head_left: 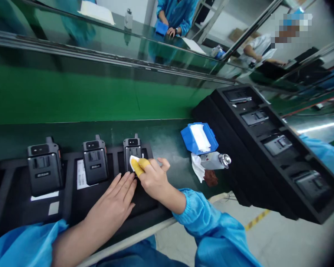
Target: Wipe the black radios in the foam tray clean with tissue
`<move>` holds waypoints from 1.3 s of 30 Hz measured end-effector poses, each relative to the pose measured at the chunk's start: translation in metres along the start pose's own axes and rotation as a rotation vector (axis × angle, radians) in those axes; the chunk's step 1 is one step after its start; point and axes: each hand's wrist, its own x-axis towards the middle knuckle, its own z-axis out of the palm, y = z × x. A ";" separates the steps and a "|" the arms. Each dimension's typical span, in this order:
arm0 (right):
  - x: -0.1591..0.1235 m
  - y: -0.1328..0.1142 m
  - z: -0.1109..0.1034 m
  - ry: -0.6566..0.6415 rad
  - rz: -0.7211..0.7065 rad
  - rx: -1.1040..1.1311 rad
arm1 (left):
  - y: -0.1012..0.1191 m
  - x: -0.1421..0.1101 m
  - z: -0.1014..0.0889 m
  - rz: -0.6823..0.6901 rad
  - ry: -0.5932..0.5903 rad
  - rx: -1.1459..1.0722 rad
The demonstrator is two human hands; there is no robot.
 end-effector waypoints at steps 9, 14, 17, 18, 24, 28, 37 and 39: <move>-0.006 0.007 -0.001 0.035 0.028 -0.011 | 0.001 0.002 -0.002 0.005 0.017 0.024; 0.001 -0.006 0.002 -0.009 -0.012 0.004 | 0.002 0.003 -0.001 0.005 0.044 0.051; 0.000 -0.007 0.003 -0.030 -0.024 0.019 | 0.001 0.002 -0.001 0.009 0.040 0.041; -0.002 -0.005 0.002 -0.032 -0.013 0.011 | 0.001 0.002 -0.002 0.014 0.039 0.033; -0.015 0.023 -0.005 -0.073 0.096 -0.108 | -0.001 0.004 -0.001 0.017 0.064 0.016; -0.012 0.027 -0.006 -0.076 0.185 -0.100 | -0.001 0.004 0.001 0.015 0.090 0.014; 0.000 0.023 0.011 -0.190 0.016 0.164 | -0.004 0.006 -0.003 0.045 0.074 0.015; -0.008 0.025 0.008 -0.215 -0.014 0.201 | -0.003 0.008 -0.011 0.055 0.104 -0.016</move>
